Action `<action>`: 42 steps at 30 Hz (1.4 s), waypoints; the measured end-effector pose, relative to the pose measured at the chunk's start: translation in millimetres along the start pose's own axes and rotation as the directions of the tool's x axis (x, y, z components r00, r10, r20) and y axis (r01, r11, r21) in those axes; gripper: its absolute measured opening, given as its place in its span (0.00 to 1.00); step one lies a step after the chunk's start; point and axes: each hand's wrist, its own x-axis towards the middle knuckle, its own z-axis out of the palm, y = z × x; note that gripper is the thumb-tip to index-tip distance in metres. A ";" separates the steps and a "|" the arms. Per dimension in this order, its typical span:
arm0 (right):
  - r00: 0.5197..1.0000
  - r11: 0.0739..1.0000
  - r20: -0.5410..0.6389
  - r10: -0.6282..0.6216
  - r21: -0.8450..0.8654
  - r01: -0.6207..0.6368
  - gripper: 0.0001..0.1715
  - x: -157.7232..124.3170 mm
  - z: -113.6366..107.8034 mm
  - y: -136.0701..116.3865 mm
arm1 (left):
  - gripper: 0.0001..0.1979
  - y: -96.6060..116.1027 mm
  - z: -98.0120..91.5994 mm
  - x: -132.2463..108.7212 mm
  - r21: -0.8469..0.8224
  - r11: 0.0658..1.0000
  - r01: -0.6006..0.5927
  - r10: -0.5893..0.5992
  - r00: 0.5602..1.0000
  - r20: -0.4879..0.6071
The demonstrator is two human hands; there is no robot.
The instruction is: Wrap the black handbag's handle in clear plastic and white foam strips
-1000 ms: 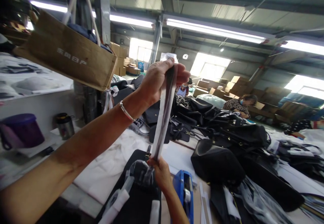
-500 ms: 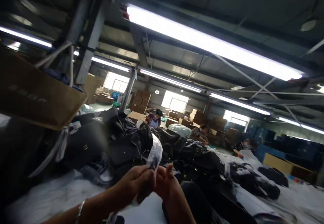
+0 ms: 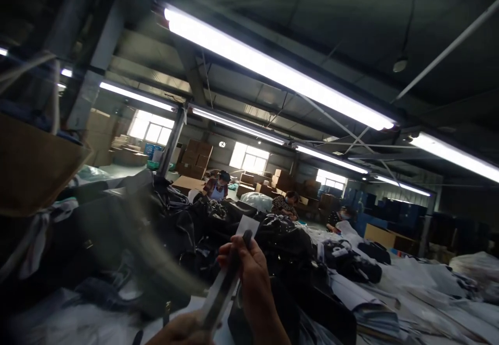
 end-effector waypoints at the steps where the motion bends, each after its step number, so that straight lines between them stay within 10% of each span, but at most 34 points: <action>1: 1.000 1.000 -0.003 -0.003 -0.015 0.003 0.21 -3.2 2.4 0.4 | 0.29 4.0 2.1 3.5 -0.022 1.000 -0.018 0.018 1.000 -0.016; 8: 0.999 0.983 0.025 -0.037 -0.176 0.041 0.22 -14.8 7.9 -3.6 | 0.32 21.7 19.6 27.6 -0.222 0.959 -0.177 0.115 0.957 -0.265; 15: 0.976 0.881 -0.004 -0.219 -0.430 0.196 0.22 -6.5 -15.5 -7.6 | 0.28 14.9 10.4 15.6 -0.119 0.983 -0.139 0.098 0.949 -0.300; 25: 0.987 0.825 0.076 -0.142 -0.541 0.161 0.21 -28.5 -8.7 -8.7 | 0.21 17.5 -2.3 20.7 -0.114 0.985 -0.128 0.066 0.898 -0.435; 34: 0.984 0.983 0.069 0.163 -0.101 -0.156 0.31 -53.6 -4.3 0.5 | 0.19 22.2 -9.3 21.1 -0.042 0.982 -0.184 0.142 0.866 -0.480; 42: 0.961 0.963 0.073 0.268 0.020 -0.270 0.21 -52.2 -0.2 21.7 | 0.21 23.0 -11.2 16.9 -0.028 0.976 -0.217 0.180 0.869 -0.462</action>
